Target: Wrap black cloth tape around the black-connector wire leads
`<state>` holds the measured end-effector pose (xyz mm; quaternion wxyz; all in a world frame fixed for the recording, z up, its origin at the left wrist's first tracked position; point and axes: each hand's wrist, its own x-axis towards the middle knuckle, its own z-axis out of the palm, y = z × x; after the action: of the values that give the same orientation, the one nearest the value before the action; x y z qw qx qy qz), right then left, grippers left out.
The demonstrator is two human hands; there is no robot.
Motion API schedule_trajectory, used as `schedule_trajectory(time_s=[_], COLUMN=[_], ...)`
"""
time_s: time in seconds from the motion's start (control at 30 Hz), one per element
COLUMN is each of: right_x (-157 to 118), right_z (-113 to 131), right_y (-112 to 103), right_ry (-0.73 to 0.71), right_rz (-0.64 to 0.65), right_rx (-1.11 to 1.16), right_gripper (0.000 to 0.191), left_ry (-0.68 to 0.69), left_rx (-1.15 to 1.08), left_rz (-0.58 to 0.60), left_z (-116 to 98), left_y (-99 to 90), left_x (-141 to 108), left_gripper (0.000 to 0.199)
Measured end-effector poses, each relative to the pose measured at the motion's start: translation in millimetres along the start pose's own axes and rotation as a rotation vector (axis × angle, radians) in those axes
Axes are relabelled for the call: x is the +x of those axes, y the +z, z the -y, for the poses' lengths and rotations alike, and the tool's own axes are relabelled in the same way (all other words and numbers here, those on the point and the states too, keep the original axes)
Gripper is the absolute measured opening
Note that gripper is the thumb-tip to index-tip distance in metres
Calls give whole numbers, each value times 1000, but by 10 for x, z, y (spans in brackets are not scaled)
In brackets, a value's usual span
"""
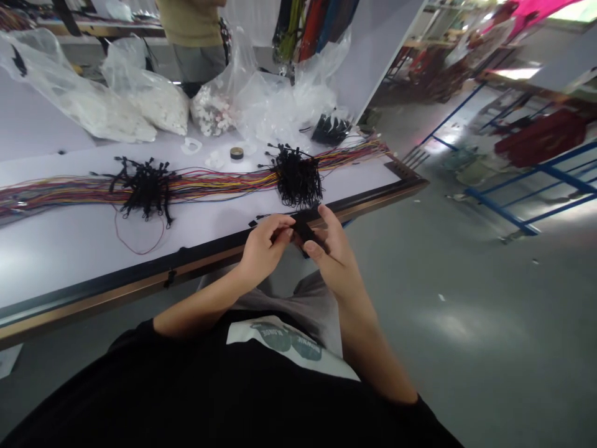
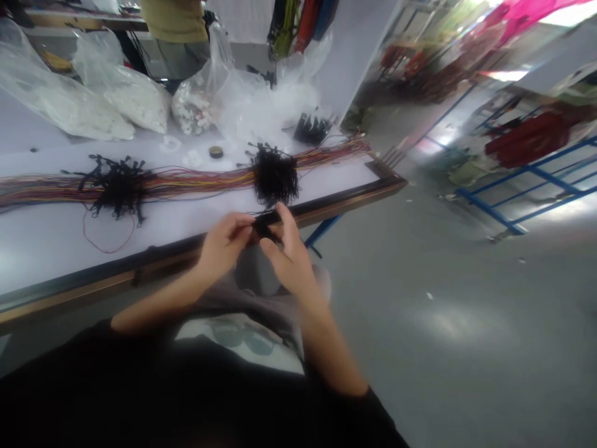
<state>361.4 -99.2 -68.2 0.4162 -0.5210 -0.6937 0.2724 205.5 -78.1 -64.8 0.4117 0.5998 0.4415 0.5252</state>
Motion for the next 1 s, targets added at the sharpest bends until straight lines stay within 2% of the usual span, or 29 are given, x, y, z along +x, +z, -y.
schedule_trajectory(time_s=[0.13,0.27,0.47,0.57,0.67,0.73,0.87,1.0], right_x=[6,3,29,25,-10,-33,-26,7], right_z=[104,210,259,242,231,230,205,127], right_y=[-25,-56,-81,-103,-125,-120,-54,-21], right_ry=[21,1,6,-69,-150,-149,-48,37], right_rz=[29,28,67,107,129,106,-4,-89], right_rx=[-57,-166,-384,-447,-478,-525,-598,-476], right_gripper=[72,68,65,55,46,43,33,28], left_ry=[152,175,103,88,2,-84,-200,-287], left_rx=[99,94,97,113,15,-84,-205,-245], left_rz=[26,53,134,170,172,173,163,141], left_z=[2,-35,-59,-52,-43,-45,-80,-92], left_y=[5,-11,-30,-34,-12,21,100,141], left_x=[-43,-70,-27,10,6,-21,-76,-77], left_gripper=[16,13,7,10,15,15,12,7])
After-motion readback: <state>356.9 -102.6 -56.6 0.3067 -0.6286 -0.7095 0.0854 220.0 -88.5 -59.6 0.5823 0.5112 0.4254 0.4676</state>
